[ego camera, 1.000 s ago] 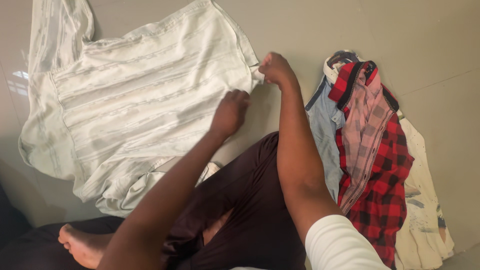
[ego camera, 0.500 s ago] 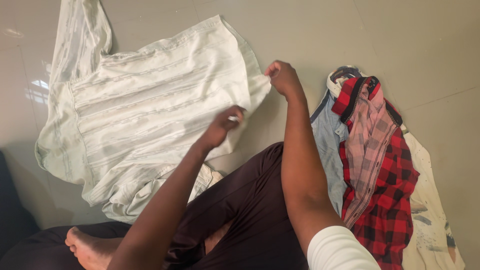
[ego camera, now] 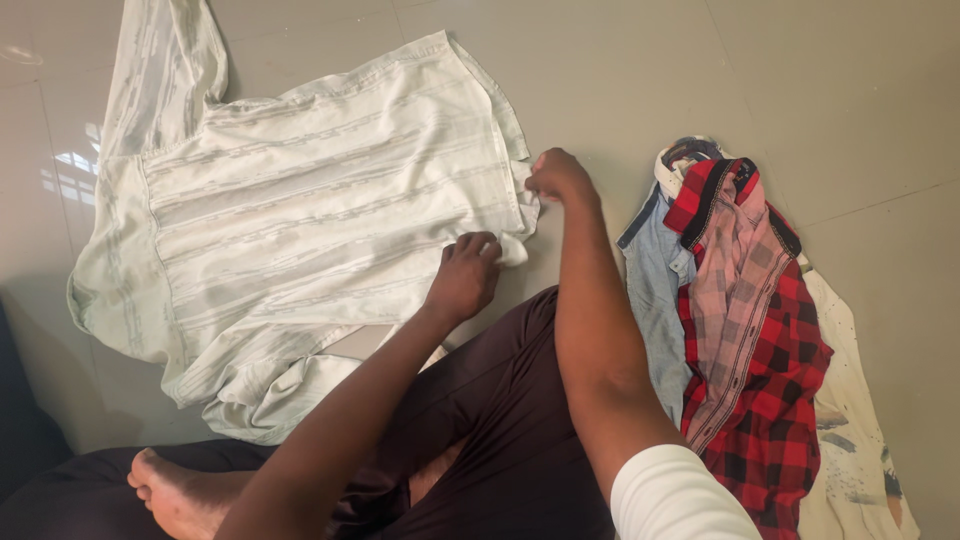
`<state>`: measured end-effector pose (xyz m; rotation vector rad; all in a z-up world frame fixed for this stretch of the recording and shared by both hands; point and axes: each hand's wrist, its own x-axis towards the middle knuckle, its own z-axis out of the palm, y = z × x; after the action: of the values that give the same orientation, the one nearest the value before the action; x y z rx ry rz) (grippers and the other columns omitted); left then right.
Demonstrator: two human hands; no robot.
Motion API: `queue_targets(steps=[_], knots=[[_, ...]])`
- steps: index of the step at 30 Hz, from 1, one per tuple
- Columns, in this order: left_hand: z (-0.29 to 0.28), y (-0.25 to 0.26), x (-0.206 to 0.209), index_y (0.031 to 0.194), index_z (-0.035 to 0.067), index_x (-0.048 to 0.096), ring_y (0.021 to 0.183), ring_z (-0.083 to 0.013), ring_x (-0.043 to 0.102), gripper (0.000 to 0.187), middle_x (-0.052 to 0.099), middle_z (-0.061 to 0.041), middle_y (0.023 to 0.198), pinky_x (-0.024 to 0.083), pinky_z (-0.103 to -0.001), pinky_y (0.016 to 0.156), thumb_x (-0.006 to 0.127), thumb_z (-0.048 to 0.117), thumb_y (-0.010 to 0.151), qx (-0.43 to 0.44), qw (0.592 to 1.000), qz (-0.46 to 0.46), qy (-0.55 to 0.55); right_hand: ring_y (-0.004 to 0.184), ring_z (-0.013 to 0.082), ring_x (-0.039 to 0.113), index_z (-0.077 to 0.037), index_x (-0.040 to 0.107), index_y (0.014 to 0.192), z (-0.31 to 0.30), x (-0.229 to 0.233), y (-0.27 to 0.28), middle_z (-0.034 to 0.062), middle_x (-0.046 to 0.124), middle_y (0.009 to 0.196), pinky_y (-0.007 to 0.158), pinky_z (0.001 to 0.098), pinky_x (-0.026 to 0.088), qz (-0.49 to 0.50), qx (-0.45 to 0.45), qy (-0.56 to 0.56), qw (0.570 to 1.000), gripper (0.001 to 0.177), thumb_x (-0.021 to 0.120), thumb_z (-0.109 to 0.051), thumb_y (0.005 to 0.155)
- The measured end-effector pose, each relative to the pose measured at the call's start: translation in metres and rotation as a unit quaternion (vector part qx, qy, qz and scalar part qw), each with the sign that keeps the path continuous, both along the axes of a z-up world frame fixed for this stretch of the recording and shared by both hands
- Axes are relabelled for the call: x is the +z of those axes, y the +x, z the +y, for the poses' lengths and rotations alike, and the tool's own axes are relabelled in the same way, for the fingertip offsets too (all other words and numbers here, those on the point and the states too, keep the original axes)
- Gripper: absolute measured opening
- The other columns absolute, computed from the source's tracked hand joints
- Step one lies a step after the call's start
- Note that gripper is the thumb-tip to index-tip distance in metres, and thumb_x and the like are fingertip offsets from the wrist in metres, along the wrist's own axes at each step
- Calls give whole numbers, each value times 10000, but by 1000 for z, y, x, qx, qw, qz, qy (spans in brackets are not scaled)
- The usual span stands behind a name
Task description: The person folds a light-colored shirt by hand while sitting on the floor. They smooth the fabric, fold the sleeves and sides inward, and then place the folded shirt into a dark bag.
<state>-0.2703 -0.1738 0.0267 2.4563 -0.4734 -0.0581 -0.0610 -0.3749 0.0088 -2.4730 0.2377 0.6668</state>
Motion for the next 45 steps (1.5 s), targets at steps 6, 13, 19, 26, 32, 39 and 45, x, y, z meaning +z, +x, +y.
queue_targets(steps=[6,13,19,26,32,39,45], knots=[[17,0,20,1183,77,617,1330,-348,485,258,557,-114,1385,433,-519,1070,623,192,952,-73,988,36,-132,784,162,671,-105,618,1071,-17,4,-1,57,686,959,640,320,549,-21,-26,185,982,308,742,-97,789],[18,-7,9,1122,135,690,1410,-343,399,299,508,-109,1465,301,-552,1141,620,330,906,-158,987,3,22,968,273,695,-154,739,1088,-15,15,2,74,724,1063,814,409,571,-70,-18,-62,995,235,701,-195,860],[19,-13,9,1141,160,697,1451,-326,368,347,481,-83,1511,274,-545,1173,617,429,936,-138,990,3,-3,974,301,707,-131,715,996,23,2,9,82,743,1012,838,443,549,-198,-87,-40,976,324,792,-395,825],[15,-19,6,1199,149,631,1466,-310,345,384,453,-83,1542,261,-543,1171,587,441,953,-125,991,-20,31,897,224,738,-102,687,962,32,-12,27,64,760,947,803,365,575,-277,-37,116,953,228,820,-219,818],[14,-23,4,1230,131,623,1476,-293,344,412,445,-77,1556,262,-509,1196,538,456,992,-122,991,-32,41,795,241,726,-95,619,1023,35,43,13,60,705,880,703,385,574,-194,-90,245,946,270,792,-113,817],[14,-26,1,1355,157,599,1509,-261,301,482,397,-34,1610,207,-504,1234,454,483,1031,-118,990,-42,61,954,287,721,-110,717,947,16,19,12,85,754,1006,828,410,559,-203,-93,-42,974,243,825,-288,822],[13,-26,-2,1372,158,589,1505,-246,283,518,382,-26,1614,182,-512,1233,415,508,1032,-119,988,-46,84,976,273,701,-103,728,965,22,14,11,103,753,1044,857,402,540,-106,-63,-31,992,353,862,-379,789]])
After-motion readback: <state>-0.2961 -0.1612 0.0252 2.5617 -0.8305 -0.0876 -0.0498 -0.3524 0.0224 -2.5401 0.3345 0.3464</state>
